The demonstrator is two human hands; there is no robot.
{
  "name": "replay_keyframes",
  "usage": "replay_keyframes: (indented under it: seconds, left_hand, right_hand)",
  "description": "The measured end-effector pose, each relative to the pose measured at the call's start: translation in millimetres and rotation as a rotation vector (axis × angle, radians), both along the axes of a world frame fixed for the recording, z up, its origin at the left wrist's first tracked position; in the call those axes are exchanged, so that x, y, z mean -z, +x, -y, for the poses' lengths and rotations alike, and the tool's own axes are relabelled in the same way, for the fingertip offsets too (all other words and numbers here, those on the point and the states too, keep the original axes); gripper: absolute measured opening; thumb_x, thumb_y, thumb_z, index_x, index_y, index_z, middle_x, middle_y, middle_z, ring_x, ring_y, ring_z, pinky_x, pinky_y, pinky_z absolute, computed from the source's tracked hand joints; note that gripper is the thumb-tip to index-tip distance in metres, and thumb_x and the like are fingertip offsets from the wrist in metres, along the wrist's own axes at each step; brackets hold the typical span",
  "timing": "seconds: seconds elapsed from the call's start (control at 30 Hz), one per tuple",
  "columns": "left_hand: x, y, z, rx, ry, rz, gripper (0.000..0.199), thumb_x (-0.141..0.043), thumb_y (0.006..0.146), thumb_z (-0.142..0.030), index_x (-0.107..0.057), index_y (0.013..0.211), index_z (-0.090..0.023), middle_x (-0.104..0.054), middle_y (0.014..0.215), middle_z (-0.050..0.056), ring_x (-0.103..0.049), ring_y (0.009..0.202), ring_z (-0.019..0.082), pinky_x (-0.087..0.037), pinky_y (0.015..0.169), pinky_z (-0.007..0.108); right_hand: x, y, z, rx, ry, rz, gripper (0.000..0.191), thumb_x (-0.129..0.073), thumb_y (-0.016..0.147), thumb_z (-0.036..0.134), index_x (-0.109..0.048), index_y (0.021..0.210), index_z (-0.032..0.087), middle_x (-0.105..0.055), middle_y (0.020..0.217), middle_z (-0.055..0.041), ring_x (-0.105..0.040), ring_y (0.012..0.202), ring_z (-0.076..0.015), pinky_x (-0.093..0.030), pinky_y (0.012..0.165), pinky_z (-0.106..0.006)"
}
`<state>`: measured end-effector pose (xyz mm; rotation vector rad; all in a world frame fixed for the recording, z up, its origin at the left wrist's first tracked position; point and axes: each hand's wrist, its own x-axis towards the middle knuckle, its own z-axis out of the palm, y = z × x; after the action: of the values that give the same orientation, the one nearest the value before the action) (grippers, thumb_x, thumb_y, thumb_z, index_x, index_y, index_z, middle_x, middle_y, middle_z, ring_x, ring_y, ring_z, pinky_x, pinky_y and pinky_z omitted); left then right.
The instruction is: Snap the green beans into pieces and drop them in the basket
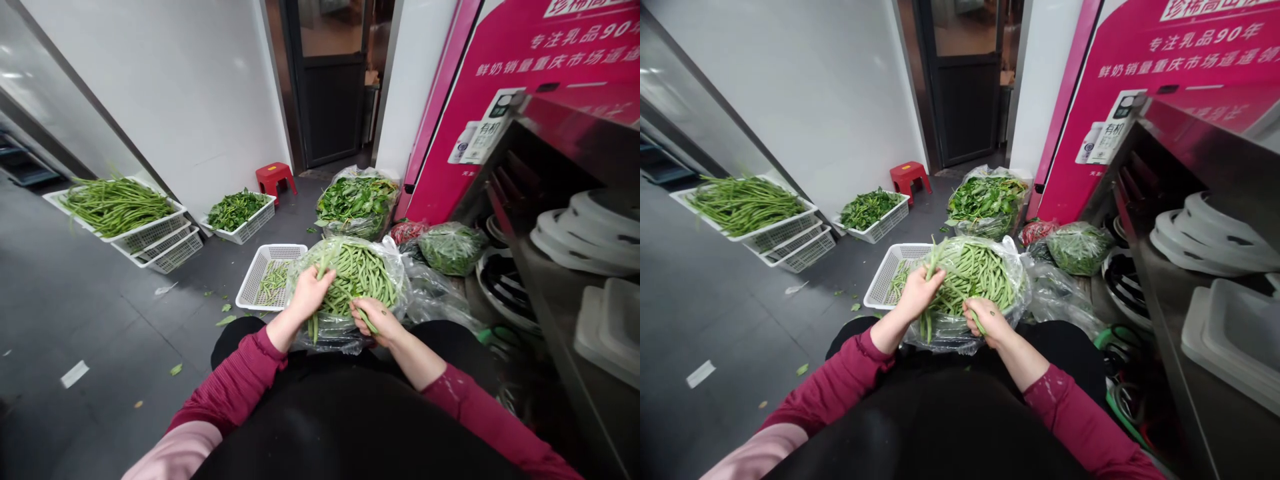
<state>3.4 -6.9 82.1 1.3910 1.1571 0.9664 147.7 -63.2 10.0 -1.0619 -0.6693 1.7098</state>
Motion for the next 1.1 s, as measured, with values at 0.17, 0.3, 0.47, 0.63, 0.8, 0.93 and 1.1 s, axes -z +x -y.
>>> replay_keyframes:
  seconds: [0.17,0.3,0.47,0.63,0.8,0.93,1.1]
  left_hand:
    - [-9.1,11.7,46.3,0.419,0.354,-0.191,0.010,-0.061,0.066,-0.025,-0.054,0.063,-0.019,-0.057,0.066,0.002,-0.050,0.062,0.012,-0.040,0.061,0.023]
    - [0.8,12.2,32.2,0.465,-0.045,-0.076,0.019,-0.058,0.070,-0.033,-0.049,0.070,-0.016,-0.053,0.057,-0.001,-0.045,0.046,0.007,-0.036,0.045,0.019]
    - [24.7,1.9,-1.7,0.455,-0.431,0.154,0.031,-0.063,0.066,-0.040,-0.043,0.073,-0.017,-0.040,0.048,-0.008,-0.022,0.032,0.000,-0.014,0.031,0.014]
    - [31.3,-6.1,-12.2,0.394,-0.475,0.392,0.030,-0.064,0.066,-0.036,-0.044,0.074,-0.015,-0.044,0.056,-0.007,-0.024,0.033,-0.002,-0.014,0.031,0.013]
    - [28.4,-7.1,-17.2,0.410,-0.416,0.334,0.029,-0.064,0.066,-0.035,-0.048,0.075,-0.013,-0.050,0.061,-0.004,-0.024,0.033,-0.002,-0.015,0.030,0.014]
    - [25.1,-4.5,-13.4,0.327,-0.322,0.243,0.025,-0.061,0.067,-0.034,-0.047,0.072,-0.014,-0.050,0.058,-0.004,-0.024,0.032,-0.001,-0.017,0.031,0.015]
    - [16.2,1.8,14.4,0.211,0.211,-0.163,0.014,-0.058,0.068,-0.025,-0.052,0.063,-0.014,-0.053,0.058,-0.002,-0.044,0.050,0.006,-0.035,0.047,0.018]
  right_hand:
    - [8.7,0.7,-6.3,0.209,-0.135,-0.021,0.018,-0.054,0.070,0.025,-0.042,0.057,0.018,-0.038,0.044,0.0058,-0.035,0.035,-0.0054,-0.023,0.031,-0.017]
    - [3.1,5.3,-2.1,-0.040,-0.253,-0.194,0.017,-0.049,0.075,0.033,-0.049,0.069,0.017,-0.049,0.052,0.0018,-0.043,0.039,-0.0078,-0.029,0.033,-0.018]
    - [-5.3,6.0,4.4,-0.302,-0.264,-0.456,0.018,-0.046,0.079,0.031,-0.051,0.075,0.014,-0.032,0.041,0.0089,-0.022,0.029,-0.0020,-0.014,0.029,-0.014]
    - [-2.4,7.2,6.7,-0.292,-0.250,-0.435,0.017,-0.044,0.078,0.027,-0.052,0.074,0.012,-0.034,0.044,0.0076,-0.022,0.030,-0.0021,-0.014,0.030,-0.016]
    - [-4.3,5.6,9.9,-0.274,-0.244,-0.467,0.015,-0.044,0.077,0.023,-0.052,0.076,0.011,-0.036,0.047,0.0064,-0.023,0.032,-0.0019,-0.016,0.031,-0.015]
    - [-6.1,5.6,7.9,-0.223,-0.284,-0.514,0.013,-0.044,0.076,0.021,-0.049,0.070,0.012,-0.035,0.047,0.0064,-0.023,0.032,-0.0014,-0.015,0.031,-0.014]
    - [-6.9,-1.2,6.4,0.029,-0.272,-0.530,0.013,-0.044,0.078,0.018,-0.047,0.068,0.012,-0.035,0.045,0.0066,-0.024,0.032,-0.0016,-0.017,0.031,-0.014]
